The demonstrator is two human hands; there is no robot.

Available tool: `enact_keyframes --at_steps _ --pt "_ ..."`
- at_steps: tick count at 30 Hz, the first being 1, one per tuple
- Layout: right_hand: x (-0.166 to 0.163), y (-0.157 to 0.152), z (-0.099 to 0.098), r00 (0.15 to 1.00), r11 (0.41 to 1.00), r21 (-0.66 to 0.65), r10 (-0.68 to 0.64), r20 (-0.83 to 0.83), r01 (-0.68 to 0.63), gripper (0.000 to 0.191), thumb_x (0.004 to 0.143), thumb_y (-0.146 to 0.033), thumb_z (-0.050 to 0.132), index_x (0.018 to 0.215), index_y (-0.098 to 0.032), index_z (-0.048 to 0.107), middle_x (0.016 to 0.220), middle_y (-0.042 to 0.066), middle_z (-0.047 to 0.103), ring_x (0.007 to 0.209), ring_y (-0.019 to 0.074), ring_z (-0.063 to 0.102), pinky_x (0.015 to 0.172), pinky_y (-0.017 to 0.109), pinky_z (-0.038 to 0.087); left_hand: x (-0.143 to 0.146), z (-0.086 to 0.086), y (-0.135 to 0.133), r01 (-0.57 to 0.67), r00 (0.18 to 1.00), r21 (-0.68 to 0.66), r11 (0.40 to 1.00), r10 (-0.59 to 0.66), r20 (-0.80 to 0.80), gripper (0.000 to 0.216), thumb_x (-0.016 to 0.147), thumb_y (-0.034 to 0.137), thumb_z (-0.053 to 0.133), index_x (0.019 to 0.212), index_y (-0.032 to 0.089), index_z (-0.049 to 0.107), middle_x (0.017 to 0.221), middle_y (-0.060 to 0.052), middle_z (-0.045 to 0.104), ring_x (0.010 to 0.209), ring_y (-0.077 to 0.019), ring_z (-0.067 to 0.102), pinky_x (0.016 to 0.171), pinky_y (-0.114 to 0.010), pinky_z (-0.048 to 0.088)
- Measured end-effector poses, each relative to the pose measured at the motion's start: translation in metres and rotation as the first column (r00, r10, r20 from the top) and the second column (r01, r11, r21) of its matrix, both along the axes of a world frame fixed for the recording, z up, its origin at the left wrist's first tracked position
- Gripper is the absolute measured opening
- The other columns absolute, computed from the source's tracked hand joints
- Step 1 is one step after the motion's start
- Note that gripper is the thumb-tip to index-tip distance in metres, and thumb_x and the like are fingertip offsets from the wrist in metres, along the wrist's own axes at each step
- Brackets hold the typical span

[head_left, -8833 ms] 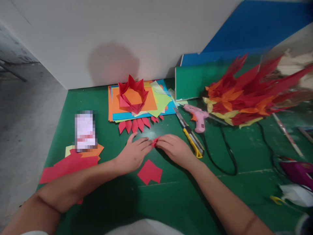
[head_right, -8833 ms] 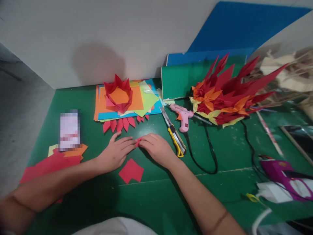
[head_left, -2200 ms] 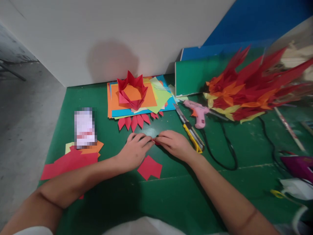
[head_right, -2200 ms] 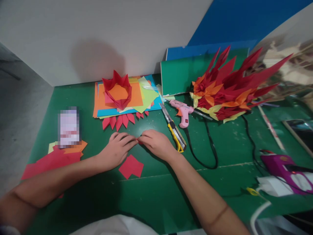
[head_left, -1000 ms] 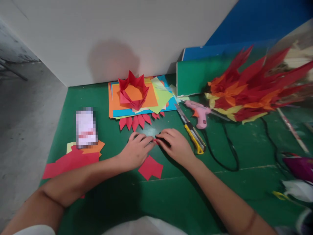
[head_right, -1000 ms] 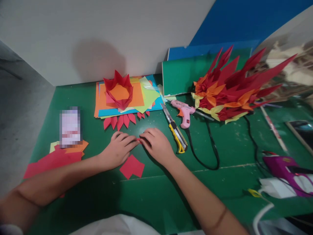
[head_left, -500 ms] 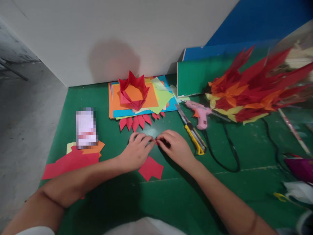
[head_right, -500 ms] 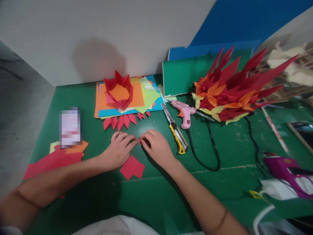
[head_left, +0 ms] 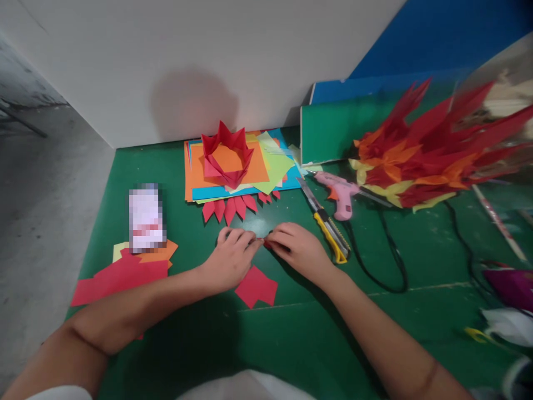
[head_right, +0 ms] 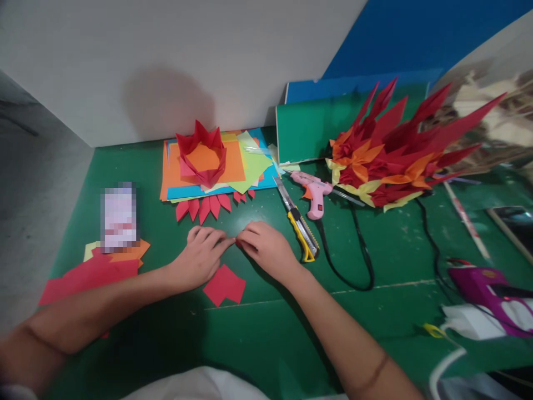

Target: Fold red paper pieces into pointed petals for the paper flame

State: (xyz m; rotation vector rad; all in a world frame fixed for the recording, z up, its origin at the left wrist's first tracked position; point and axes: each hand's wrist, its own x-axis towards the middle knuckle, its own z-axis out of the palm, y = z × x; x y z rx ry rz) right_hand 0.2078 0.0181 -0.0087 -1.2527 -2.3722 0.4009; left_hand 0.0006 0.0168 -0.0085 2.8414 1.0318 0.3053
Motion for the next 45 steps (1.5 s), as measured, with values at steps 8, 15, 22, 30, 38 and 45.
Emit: enact_keyframes --at_steps 8,15,22,30,38,45 --pt "0.01 0.003 0.004 0.994 0.995 0.044 0.09 0.062 -0.093 0.025 0.095 -0.021 0.043 0.095 -0.018 0.068 0.079 0.006 0.063 0.074 0.0166 0.055 0.065 0.028 0.042 -0.002 0.003 0.002 0.024 1.0 -0.032 0.999 -0.024 0.011 0.039 0.085 0.013 0.045 0.123 0.017 0.052 0.11 -0.008 0.055 0.101 -0.0228 0.044 0.089 -0.041 0.031" --pt "0.01 0.002 0.002 0.981 0.981 0.13 0.126 0.15 -0.146 0.029 0.096 -0.021 0.039 0.097 -0.016 0.067 0.079 0.007 0.064 0.073 0.0165 0.053 0.065 0.028 0.043 0.0 0.005 -0.001 -0.017 0.999 0.026 1.0 0.018 -0.041 0.035 0.087 0.016 0.044 0.12 0.017 0.054 0.111 -0.008 0.056 0.102 -0.0226 0.045 0.094 -0.042 0.03" --pt "0.008 0.0 0.006 0.952 0.968 0.15 0.159 0.26 -0.203 0.029 0.096 -0.018 0.037 0.098 -0.013 0.065 0.08 0.007 0.063 0.073 0.0183 0.05 0.066 0.03 0.042 0.001 0.004 -0.002 -0.035 0.999 0.032 0.999 0.036 -0.014 0.034 0.086 0.014 0.045 0.119 0.017 0.054 0.111 -0.007 0.058 0.101 -0.0213 0.046 0.094 -0.041 0.03" --pt "0.008 0.0 0.005 0.939 0.966 0.126 0.179 0.295 -0.224 0.025 0.094 -0.014 0.04 0.098 -0.013 0.064 0.082 0.007 0.061 0.075 0.0186 0.049 0.069 0.03 0.041 -0.001 0.008 0.001 -0.001 0.998 -0.006 1.0 0.0 -0.056 0.04 0.086 0.017 0.046 0.125 0.019 0.05 0.113 -0.006 0.057 0.101 -0.0231 0.044 0.094 -0.044 0.027" --pt "0.007 0.001 0.005 0.94 0.969 0.117 0.176 0.291 -0.218 0.024 0.094 -0.014 0.04 0.094 -0.014 0.064 0.081 0.006 0.061 0.075 0.0181 0.048 0.068 0.03 0.04 0.0 0.01 0.003 -0.004 0.995 0.006 1.0 0.005 -0.098 0.038 0.086 0.02 0.046 0.123 0.02 0.051 0.11 -0.005 0.058 0.098 -0.023 0.045 0.092 -0.044 0.028" --pt "0.003 -0.001 0.011 0.937 0.973 0.111 0.158 0.311 -0.201 0.023 0.093 -0.013 0.042 0.089 -0.014 0.064 0.078 0.006 0.06 0.073 0.0187 0.048 0.066 0.031 0.041 -0.001 0.009 0.003 0.002 0.994 0.025 1.0 0.001 -0.109 0.037 0.086 0.02 0.047 0.123 0.021 0.051 0.11 -0.005 0.058 0.099 -0.0225 0.046 0.09 -0.044 0.028"
